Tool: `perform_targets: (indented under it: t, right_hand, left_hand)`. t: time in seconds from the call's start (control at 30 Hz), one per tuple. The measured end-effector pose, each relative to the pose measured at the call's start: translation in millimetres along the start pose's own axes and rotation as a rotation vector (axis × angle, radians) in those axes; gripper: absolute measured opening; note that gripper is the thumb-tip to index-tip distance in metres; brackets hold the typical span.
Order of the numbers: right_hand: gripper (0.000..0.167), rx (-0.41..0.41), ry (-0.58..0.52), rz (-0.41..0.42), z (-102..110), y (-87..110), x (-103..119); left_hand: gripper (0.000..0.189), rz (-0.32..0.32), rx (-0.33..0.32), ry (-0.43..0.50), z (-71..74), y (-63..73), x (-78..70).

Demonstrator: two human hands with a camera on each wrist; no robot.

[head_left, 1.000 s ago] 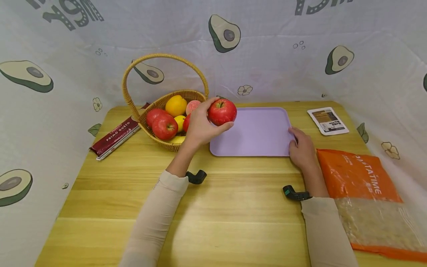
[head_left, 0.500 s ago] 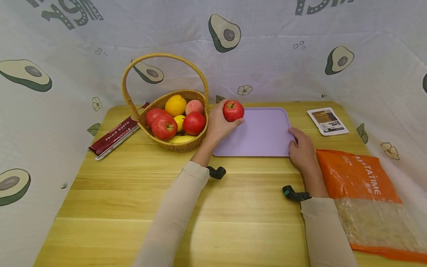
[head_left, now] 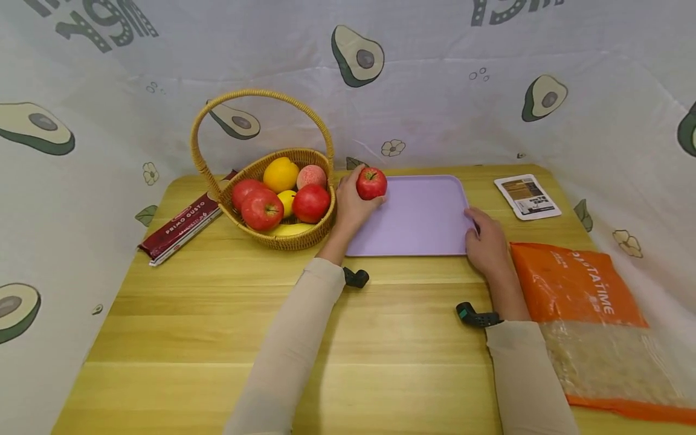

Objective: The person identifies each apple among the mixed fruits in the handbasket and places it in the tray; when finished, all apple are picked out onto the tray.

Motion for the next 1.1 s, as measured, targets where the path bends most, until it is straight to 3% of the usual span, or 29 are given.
perform_targets:
  t: [0.33,0.47,0.63,0.87,1.1]
  right_hand:
    - [0.052,-0.015,-0.007,0.014,-0.6,2.1,4.1]
    - [0.052,-0.013,-0.007,0.007,0.3,2.4,4.0]
    - [0.052,-0.003,-0.007,-0.010,1.9,2.7,1.9]
    - [0.052,-0.009,-0.010,0.002,2.7,3.2,0.8]
    - [0.052,-0.002,-0.009,-0.013,1.5,1.2,-1.2]
  left_hand:
    - [0.102,-0.037,0.048,-0.065,1.7,2.1,1.1]
    - [0.106,-0.086,0.070,-0.102,4.9,8.7,-4.1]
    - [0.107,-0.131,0.120,-0.076,8.5,21.1,-14.0]
    - [0.100,-0.170,0.126,-0.075,33.5,41.9,-24.6]
    - [0.087,-0.307,0.125,-0.065,62.3,58.3,-29.6]
Point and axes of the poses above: each hand's wrist, its own y-axis away from the middle knuckle, its own z-axis out of the back of the hand, x = y × z, the point moved 6 cm from there along -y, towards the middle knuckle, and after that the axes turned 6 degrees about -y, right-handed, at the moved point
